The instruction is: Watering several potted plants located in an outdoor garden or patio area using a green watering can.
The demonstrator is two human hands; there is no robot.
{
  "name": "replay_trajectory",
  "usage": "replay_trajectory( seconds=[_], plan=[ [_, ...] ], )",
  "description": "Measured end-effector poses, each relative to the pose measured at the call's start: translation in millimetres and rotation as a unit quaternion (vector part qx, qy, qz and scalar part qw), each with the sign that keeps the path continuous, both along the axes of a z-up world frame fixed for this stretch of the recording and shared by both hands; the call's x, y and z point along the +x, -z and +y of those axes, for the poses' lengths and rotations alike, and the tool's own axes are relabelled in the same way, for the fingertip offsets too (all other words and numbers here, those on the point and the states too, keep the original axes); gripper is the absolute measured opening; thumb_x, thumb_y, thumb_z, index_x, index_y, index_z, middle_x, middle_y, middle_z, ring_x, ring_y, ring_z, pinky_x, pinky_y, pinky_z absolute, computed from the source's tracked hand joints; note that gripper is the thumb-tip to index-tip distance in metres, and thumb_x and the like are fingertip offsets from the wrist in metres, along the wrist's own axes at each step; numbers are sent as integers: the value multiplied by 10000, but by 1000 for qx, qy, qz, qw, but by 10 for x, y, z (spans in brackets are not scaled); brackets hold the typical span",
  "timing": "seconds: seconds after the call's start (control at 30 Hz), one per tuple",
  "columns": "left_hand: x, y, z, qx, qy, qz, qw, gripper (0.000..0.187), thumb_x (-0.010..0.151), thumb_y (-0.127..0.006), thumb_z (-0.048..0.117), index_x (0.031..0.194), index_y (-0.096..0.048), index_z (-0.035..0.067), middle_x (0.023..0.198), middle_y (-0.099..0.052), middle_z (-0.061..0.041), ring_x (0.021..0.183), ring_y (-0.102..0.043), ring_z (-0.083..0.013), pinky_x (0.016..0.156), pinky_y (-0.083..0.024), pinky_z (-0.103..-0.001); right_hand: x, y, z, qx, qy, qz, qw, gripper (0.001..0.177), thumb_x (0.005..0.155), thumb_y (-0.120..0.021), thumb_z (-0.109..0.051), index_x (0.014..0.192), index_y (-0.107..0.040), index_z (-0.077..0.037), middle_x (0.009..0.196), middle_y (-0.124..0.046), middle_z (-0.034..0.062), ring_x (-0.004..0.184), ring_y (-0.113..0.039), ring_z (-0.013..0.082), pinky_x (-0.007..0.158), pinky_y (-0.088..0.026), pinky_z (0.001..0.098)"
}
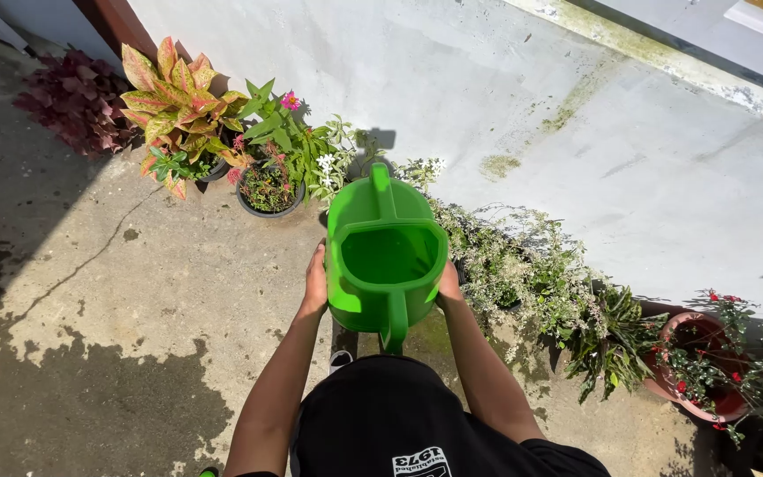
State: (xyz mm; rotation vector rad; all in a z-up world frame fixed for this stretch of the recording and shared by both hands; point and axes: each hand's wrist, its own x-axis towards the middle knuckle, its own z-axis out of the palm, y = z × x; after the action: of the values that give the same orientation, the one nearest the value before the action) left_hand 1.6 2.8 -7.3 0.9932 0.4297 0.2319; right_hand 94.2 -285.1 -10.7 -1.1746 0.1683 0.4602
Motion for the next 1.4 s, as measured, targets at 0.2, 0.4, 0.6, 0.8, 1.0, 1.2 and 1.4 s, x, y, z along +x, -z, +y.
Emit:
replay_trajectory(
  seconds=[0.2,0.4,0.6,0.8,1.0,1.2,1.4],
  plan=[
    [-230,-143,-92,-48,-30,102,993,638,1042,-433,422,1559,-412,50,1572,-467,-110,1391,-488,-228,1134,-395,-347,-53,144,47,35,-29,46,998,400,1030,-589,-299,1287,-657,1,1074,-719,111,869,-695,197,741,-579,334],
    [-188,-2,-100,-28,-31,46,998,638,1060,-429,410,1562,-396,16,1599,-449,-127,1438,-453,-227,1171,-354,-337,-28,-17,70,3,-13,64,998,389,1015,-574,-288,1288,-655,-24,1088,-726,110,884,-711,195,757,-603,336],
    [-163,-16,-201,-48,-32,54,997,644,1052,-443,415,1555,-391,16,1602,-449,-146,1454,-448,-255,1181,-353,-353,-50,-87,-42,-2,-20,78,997,420,1009,-580,-319,1247,-665,16,1047,-722,141,834,-714,222,710,-599,358],
    [-182,-6,-331,11,-16,128,992,683,1028,-441,471,1559,-415,43,1614,-418,-110,1465,-405,-222,1180,-322,-346,-164,-244,-154,-34,-27,62,997,386,969,-621,-255,1236,-676,17,1008,-716,155,822,-716,237,710,-602,361],
    [-51,-75,-415,15,9,65,998,668,1042,-442,445,1554,-415,16,1599,-456,-135,1457,-442,-245,1184,-337,-345,-121,-144,-319,29,-15,46,998,417,985,-618,-254,1318,-621,-2,1114,-701,136,915,-702,226,772,-598,350],
    [57,80,-599,-24,25,85,996,632,1053,-426,415,1554,-414,31,1582,-473,-94,1422,-467,-221,1156,-364,-327,-197,-210,-508,53,8,57,997,409,985,-552,-293,1313,-625,-60,1136,-718,105,944,-720,201,802,-605,348],
    [339,124,-834,-29,65,74,995,615,1060,-435,417,1550,-437,46,1546,-514,-77,1394,-495,-200,1139,-381,-319,-216,-169,-833,41,78,75,993,382,1001,-541,-278,1264,-641,-20,1083,-738,128,898,-731,236,781,-619,367]
  ],
)
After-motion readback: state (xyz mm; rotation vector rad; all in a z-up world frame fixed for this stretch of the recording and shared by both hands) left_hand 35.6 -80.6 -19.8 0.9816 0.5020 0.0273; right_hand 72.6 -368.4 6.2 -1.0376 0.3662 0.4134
